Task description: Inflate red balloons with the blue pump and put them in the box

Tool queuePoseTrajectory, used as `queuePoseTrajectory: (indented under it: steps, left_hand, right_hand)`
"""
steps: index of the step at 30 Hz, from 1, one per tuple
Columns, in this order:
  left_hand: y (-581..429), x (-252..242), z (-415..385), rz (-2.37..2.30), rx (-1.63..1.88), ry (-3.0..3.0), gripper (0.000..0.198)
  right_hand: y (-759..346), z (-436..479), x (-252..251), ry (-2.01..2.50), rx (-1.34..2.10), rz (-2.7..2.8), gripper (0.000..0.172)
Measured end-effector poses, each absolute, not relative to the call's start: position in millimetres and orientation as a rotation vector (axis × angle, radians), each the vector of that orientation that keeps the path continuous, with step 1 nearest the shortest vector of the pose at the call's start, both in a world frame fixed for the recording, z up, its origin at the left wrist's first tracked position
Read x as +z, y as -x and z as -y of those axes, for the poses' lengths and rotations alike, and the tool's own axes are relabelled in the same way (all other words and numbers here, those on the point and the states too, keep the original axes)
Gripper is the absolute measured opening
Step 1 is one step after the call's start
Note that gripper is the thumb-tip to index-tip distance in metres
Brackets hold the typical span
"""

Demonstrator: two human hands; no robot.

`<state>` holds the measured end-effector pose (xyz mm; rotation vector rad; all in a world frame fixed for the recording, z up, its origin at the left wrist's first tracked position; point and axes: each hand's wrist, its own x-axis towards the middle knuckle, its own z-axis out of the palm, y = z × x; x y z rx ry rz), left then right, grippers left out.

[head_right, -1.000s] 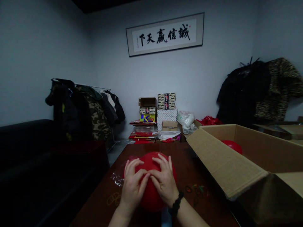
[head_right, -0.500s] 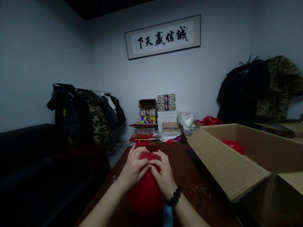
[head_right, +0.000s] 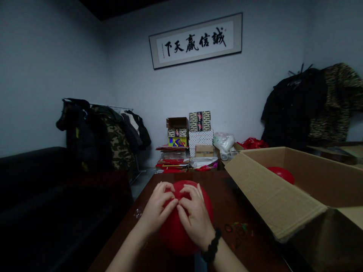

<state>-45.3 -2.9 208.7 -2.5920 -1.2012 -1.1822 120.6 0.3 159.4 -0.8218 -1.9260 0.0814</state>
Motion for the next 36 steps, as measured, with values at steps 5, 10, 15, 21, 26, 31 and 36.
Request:
queuePoseTrajectory:
  steps: [5,10,15,21,26,31,36]
  left_hand:
    - [38.2,201.6,13.1,1.213,-1.238,2.493,0.014]
    - [43.3,191.8,18.1,1.253,-1.248,2.448,0.027]
    - [42.8,182.3,22.7,1.290,-1.159,2.465,0.035]
    - [35.9,172.0,31.0,1.307,-1.218,2.441,0.032]
    - [37.3,170.2,38.4,1.309,-1.303,2.454,0.024]
    - [37.3,165.2,41.1,1.305,-1.486,2.413,0.021]
    - [35.1,160.3,45.4,1.191,-1.724,2.283,0.019]
  right_hand:
    - [-119.2,0.9,152.1,0.795,0.188,1.832,0.017]
    - [-123.6,2.3,151.6,0.746,0.279,1.724,0.016]
    - [-126.5,5.2,151.3,0.724,0.250,1.730,0.013]
    - [-128.2,11.8,145.4,0.728,0.176,1.772,0.013]
    - [-130.0,23.0,144.8,0.765,0.002,1.871,0.015]
    - [-125.4,26.7,144.3,0.742,-0.131,1.860,0.016]
    - [-121.8,27.7,146.0,0.723,-0.200,1.832,0.015]
